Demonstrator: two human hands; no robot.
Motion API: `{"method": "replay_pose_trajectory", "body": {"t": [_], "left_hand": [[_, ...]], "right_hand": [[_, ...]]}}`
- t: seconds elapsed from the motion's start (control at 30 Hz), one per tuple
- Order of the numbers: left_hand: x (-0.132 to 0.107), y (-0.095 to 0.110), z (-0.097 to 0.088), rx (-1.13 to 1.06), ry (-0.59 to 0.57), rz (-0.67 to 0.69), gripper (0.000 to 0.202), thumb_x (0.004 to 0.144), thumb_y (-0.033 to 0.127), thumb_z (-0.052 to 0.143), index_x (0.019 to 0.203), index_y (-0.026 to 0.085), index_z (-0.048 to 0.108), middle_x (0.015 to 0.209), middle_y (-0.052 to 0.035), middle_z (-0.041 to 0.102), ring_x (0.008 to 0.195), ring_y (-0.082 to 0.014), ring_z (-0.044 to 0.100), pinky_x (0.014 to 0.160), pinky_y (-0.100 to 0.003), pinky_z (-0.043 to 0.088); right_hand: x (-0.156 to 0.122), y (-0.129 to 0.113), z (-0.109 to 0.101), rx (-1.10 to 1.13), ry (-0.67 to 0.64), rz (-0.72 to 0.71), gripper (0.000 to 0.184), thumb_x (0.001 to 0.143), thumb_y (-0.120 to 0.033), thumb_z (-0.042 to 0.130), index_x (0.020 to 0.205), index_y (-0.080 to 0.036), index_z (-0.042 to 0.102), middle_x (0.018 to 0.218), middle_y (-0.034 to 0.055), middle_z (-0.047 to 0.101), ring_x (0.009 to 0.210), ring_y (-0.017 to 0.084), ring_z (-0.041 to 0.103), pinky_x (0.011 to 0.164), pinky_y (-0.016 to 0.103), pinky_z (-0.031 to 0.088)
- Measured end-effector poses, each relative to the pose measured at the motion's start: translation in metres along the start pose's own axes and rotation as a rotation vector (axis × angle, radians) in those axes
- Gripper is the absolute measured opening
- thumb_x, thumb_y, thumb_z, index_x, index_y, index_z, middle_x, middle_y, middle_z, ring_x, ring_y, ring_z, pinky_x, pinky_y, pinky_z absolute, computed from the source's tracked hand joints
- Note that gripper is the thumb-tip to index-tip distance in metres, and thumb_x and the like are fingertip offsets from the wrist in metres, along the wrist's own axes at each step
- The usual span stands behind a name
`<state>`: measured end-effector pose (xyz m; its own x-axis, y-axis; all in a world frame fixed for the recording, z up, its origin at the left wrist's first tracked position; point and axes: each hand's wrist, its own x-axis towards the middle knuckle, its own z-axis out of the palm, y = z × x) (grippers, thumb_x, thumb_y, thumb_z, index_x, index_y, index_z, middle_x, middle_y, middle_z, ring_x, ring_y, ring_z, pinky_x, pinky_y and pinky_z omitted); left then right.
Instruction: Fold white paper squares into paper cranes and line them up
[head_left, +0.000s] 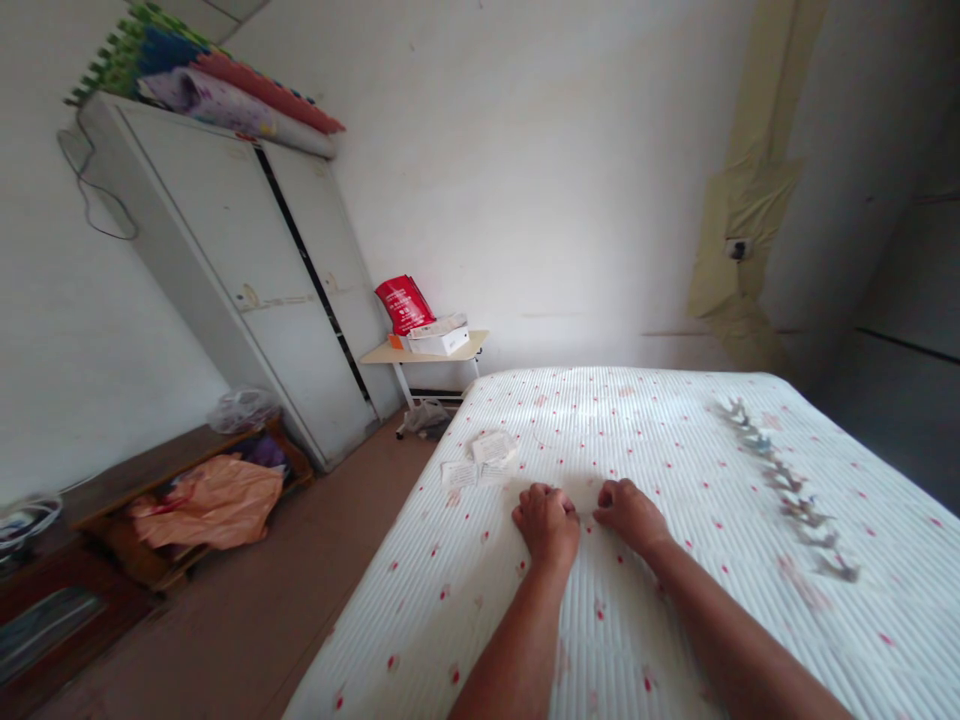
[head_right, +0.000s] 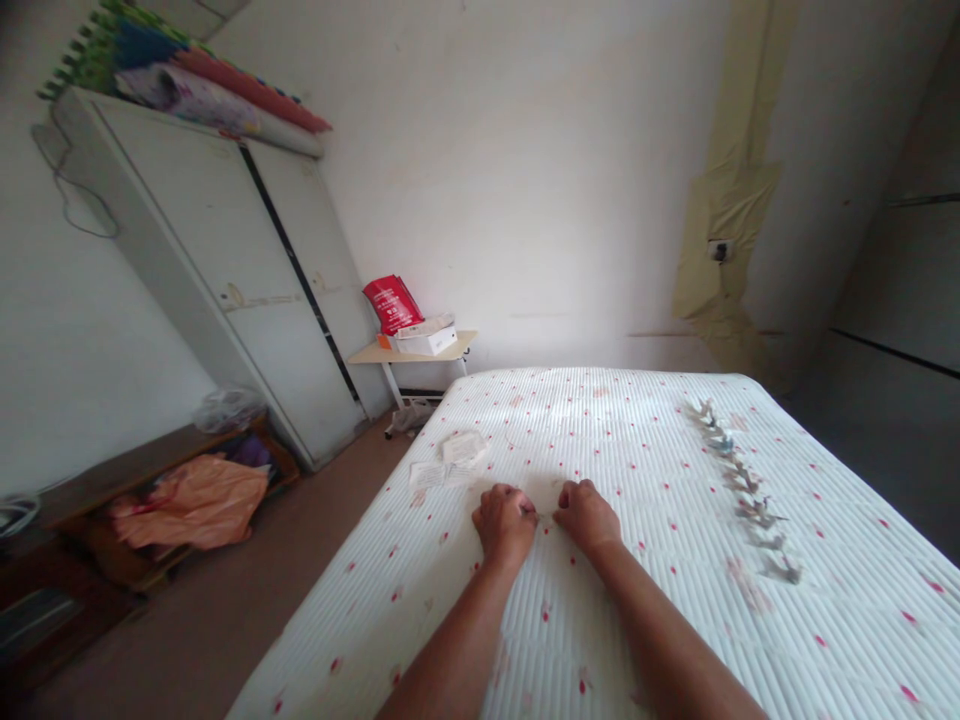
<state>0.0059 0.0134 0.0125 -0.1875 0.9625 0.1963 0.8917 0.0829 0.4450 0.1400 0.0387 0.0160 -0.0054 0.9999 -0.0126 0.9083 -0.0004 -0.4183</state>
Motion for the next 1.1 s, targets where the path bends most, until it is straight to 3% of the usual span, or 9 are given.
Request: {"method": "replay_pose_trajectory", "body": {"t": [0.1,0.23,0.67,1.1], "left_hand": [[0.0,0.0,0.0,-0.002,0.009,0.005,0.008,0.076,0.022,0.058,0.074,0.024,0.066,0.097,-0.0035,0.061,0.101,-0.0232,0.05,0.083,-0.038,0.036],[-0.001,0.0,0.0,0.008,0.003,0.012,0.008,0.076,0.022,0.058,0.075,0.024,0.065,0.097,-0.0035,0.06,0.101,-0.0228,0.05,0.082,-0.037,0.036],[-0.004,0.0,-0.002,0.009,-0.064,0.005,0.008,0.074,0.029,0.063,0.081,0.026,0.066,0.104,-0.0016,0.058,0.106,-0.0211,0.047,0.089,-0.035,0.033],[0.0,-0.013,-0.003,-0.02,-0.076,0.064,0.015,0.073,0.018,0.059,0.081,0.028,0.066,0.106,0.0012,0.06,0.105,-0.0178,0.05,0.087,-0.031,0.036]], "right_hand": [[0.0,0.0,-0.002,0.019,-0.008,0.003,0.009,0.073,-0.022,0.054,0.077,-0.017,0.061,0.085,0.0063,0.057,0.074,0.016,0.059,0.059,0.024,0.037],[-0.005,-0.007,-0.001,-0.005,-0.022,0.017,0.018,0.072,-0.035,0.059,0.078,-0.018,0.06,0.088,0.0065,0.055,0.073,0.017,0.06,0.057,0.025,0.037],[-0.006,-0.012,0.0,-0.068,-0.049,0.038,0.024,0.072,-0.041,0.061,0.082,-0.019,0.06,0.091,0.0051,0.053,0.075,0.018,0.061,0.057,0.025,0.036],[-0.005,-0.011,-0.003,-0.052,-0.061,0.045,0.015,0.071,-0.032,0.059,0.079,-0.019,0.06,0.092,0.0057,0.055,0.076,0.018,0.061,0.056,0.024,0.035]]}}
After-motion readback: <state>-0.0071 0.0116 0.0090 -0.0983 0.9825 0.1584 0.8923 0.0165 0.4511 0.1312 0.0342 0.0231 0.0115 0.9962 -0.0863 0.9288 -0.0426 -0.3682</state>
